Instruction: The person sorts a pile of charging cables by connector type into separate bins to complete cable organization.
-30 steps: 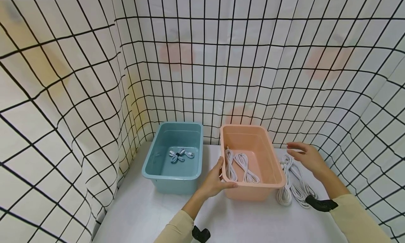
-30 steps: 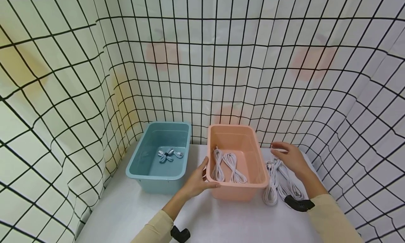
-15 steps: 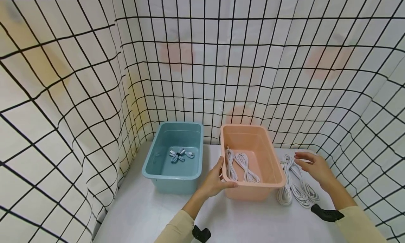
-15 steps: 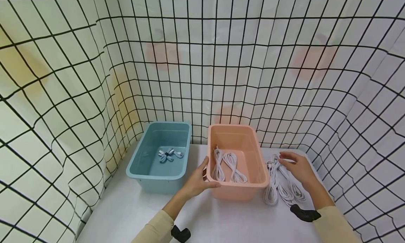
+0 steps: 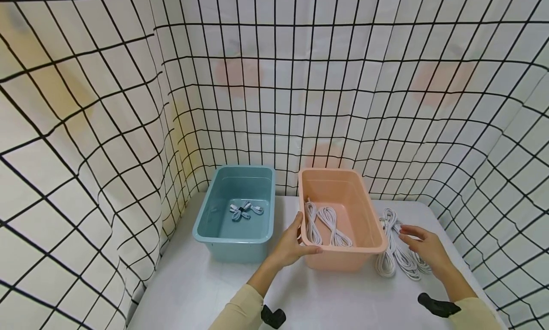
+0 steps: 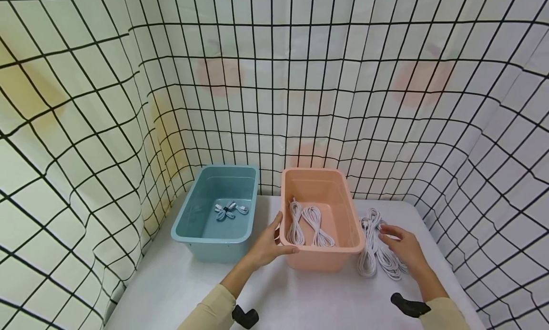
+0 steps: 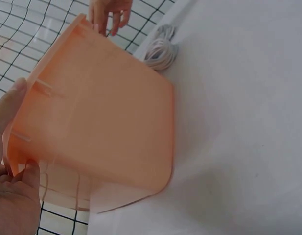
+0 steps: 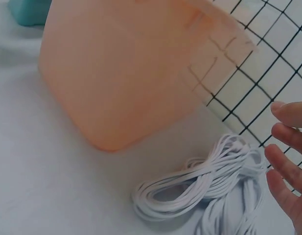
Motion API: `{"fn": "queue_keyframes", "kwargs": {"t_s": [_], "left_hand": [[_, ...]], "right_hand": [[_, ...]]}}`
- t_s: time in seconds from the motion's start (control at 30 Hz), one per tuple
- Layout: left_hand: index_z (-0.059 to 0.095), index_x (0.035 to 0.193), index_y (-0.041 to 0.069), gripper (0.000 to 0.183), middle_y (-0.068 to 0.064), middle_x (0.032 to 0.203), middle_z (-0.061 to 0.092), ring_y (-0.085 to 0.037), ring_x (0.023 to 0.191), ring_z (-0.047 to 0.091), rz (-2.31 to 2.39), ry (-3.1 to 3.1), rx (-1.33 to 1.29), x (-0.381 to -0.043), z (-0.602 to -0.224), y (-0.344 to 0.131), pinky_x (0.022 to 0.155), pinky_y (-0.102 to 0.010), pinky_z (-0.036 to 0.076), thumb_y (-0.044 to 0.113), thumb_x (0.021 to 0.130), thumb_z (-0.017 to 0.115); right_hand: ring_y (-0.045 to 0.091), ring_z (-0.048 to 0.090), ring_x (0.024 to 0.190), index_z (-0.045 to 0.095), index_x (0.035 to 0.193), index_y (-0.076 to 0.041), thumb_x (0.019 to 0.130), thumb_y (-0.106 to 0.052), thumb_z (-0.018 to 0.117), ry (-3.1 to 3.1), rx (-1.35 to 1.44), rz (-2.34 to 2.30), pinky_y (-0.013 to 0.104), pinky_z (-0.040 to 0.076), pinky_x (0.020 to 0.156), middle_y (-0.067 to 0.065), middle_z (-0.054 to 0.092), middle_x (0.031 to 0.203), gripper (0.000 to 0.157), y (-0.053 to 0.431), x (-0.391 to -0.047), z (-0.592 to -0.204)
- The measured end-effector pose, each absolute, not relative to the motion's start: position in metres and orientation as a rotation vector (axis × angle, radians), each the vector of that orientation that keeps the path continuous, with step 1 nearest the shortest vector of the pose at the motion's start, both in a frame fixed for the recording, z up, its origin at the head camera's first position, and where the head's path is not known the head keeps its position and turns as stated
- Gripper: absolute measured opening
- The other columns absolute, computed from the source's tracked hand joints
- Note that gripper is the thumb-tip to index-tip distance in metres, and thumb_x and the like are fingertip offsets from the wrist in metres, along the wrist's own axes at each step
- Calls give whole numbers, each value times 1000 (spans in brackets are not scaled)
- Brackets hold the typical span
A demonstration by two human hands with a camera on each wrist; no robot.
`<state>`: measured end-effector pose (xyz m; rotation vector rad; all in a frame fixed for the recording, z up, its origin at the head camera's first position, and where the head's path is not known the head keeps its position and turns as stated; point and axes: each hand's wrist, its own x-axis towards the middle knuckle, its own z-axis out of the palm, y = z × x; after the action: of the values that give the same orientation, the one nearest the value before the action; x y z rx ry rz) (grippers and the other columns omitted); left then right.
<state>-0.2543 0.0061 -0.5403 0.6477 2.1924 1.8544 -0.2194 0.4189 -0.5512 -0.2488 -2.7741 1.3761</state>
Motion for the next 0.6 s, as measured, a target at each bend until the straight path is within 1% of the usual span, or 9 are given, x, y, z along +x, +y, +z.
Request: {"fn": "queue_keyframes", "kwargs": {"t_s": [0.03, 0.13, 0.23, 0.33, 0.43, 0.5, 0.53, 0.6], "left_hand": [[8, 167, 11, 120, -7, 171, 14, -33, 150, 32, 1859, 2190, 652, -254, -540, 6, 112, -47, 40, 21, 81, 92], [8, 167, 11, 120, -8, 171, 15, -34, 149, 32, 1866, 2185, 660, -255, -541, 6, 112, -48, 39, 20, 82, 91], [8, 167, 12, 120, -8, 171, 15, -34, 149, 33, 1874, 2179, 663, -255, -541, 6, 112, -50, 39, 19, 82, 92], [8, 167, 12, 120, -9, 171, 14, -35, 149, 32, 1880, 2174, 670, -255, -541, 5, 112, -51, 39, 18, 81, 92], [8, 167, 12, 120, -9, 171, 14, -35, 150, 31, 1873, 2177, 664, -254, -540, 5, 113, -49, 39, 19, 81, 92], [8, 167, 12, 120, -8, 171, 13, -34, 150, 31, 1867, 2179, 657, -254, -539, 5, 113, -47, 39, 19, 81, 92], [8, 167, 12, 120, -8, 171, 12, -34, 150, 31, 1863, 2181, 651, -254, -539, 5, 113, -46, 39, 20, 81, 92], [8, 167, 12, 120, -8, 171, 12, -34, 150, 31, 1857, 2187, 643, -254, -539, 5, 112, -45, 40, 20, 81, 92]], "right_hand": [[52, 48, 130, 44, 150, 7, 107, -38, 58, -2778, -258, 1380, 28, 58, 84, 34, 45, 148, 63, 418, -218, -554], [49, 49, 129, 45, 149, 7, 106, -40, 59, -2779, -294, 1406, 30, 58, 84, 34, 46, 147, 65, 416, -216, -564], [46, 52, 127, 46, 149, 6, 106, -40, 60, -2780, -318, 1422, 29, 59, 84, 33, 49, 145, 65, 414, -216, -573], [42, 56, 122, 47, 148, 6, 105, -37, 62, -2773, -334, 1437, 29, 59, 81, 32, 52, 143, 62, 413, -215, -584], [40, 57, 121, 49, 147, 6, 105, -31, 63, -2774, -347, 1437, 25, 57, 78, 31, 54, 141, 58, 414, -215, -595], [40, 58, 120, 50, 146, 6, 105, -31, 64, -2775, -368, 1438, 22, 56, 76, 31, 56, 140, 57, 415, -215, -602], [41, 56, 124, 51, 146, 6, 105, -31, 65, -2781, -378, 1429, 19, 54, 76, 31, 56, 140, 57, 416, -214, -605], [43, 54, 125, 52, 144, 6, 104, -32, 65, -2780, -404, 1433, 18, 53, 74, 30, 57, 139, 57, 417, -212, -611]]}}
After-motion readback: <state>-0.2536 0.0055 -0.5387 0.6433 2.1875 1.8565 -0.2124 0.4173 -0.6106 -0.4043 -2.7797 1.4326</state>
